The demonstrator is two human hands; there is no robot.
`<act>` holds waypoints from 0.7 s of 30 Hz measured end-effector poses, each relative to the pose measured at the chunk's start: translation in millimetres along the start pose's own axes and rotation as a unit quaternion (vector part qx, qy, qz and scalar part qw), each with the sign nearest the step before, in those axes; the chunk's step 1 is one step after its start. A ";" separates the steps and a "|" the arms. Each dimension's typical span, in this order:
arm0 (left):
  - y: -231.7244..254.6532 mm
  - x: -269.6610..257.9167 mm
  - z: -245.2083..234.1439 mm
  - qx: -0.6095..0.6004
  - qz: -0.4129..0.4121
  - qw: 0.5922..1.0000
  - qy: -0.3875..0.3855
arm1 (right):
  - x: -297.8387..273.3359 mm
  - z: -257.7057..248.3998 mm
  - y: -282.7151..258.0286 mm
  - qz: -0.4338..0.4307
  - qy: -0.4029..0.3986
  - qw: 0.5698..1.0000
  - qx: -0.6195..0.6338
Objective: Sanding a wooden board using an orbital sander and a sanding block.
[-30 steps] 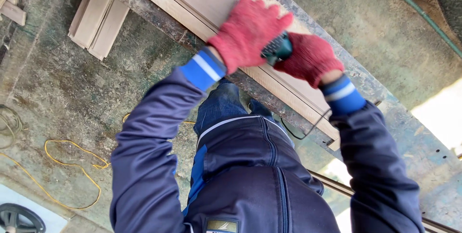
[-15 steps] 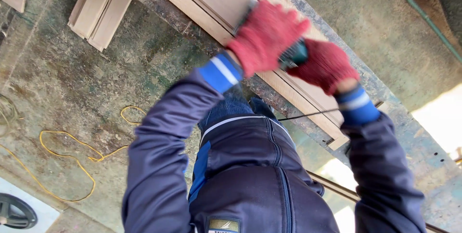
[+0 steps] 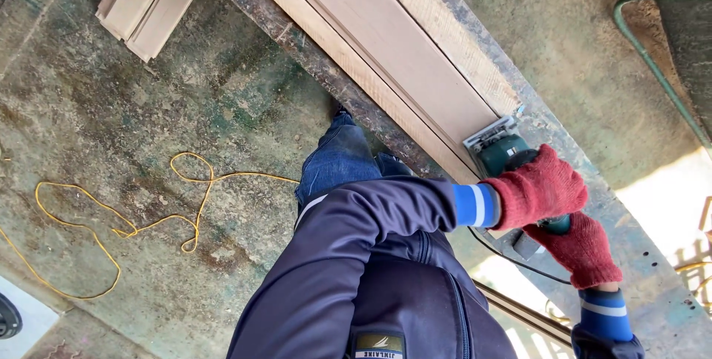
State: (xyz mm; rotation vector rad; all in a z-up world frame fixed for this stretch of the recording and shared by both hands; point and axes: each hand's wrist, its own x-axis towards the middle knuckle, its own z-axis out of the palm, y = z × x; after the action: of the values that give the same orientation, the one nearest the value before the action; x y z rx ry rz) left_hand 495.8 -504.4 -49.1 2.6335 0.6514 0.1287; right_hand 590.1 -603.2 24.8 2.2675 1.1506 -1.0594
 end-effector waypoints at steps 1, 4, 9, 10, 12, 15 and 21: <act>-4.9 4.1 -0.4 0.000 -0.004 1.000 -0.001 | 1.5 -2.8 -4.9 -0.009 0.016 1.000 0.016; -43.6 -3.5 -18.7 0.012 -0.015 0.999 0.042 | 26.1 -11.3 -25.1 -0.027 0.022 0.998 -0.049; -136.9 -49.9 -92.4 0.026 -0.046 0.995 0.080 | 59.3 -33.8 -107.7 -0.134 0.051 0.987 -0.075; -156.8 -64.0 -109.0 0.043 -0.046 0.993 0.105 | 66.3 -36.8 -126.0 -0.173 0.058 0.978 -0.096; -193.4 -75.6 -145.8 0.047 -0.050 0.998 0.014 | 66.7 -50.3 -187.0 -0.145 0.041 0.984 -0.098; -252.1 -100.1 -192.9 0.064 -0.062 0.991 -0.096 | 72.1 -68.1 -268.2 -0.145 0.032 0.983 -0.111; -381.0 -161.2 -233.3 0.174 -0.048 0.977 0.114 | 83.7 -109.5 -410.0 -0.364 0.077 0.923 -0.093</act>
State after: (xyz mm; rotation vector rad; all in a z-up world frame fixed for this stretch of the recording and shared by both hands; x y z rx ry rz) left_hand 147.6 -185.8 3.3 2.9417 0.9526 0.3177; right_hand 340.3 -250.1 30.2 1.8156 2.1570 -0.9493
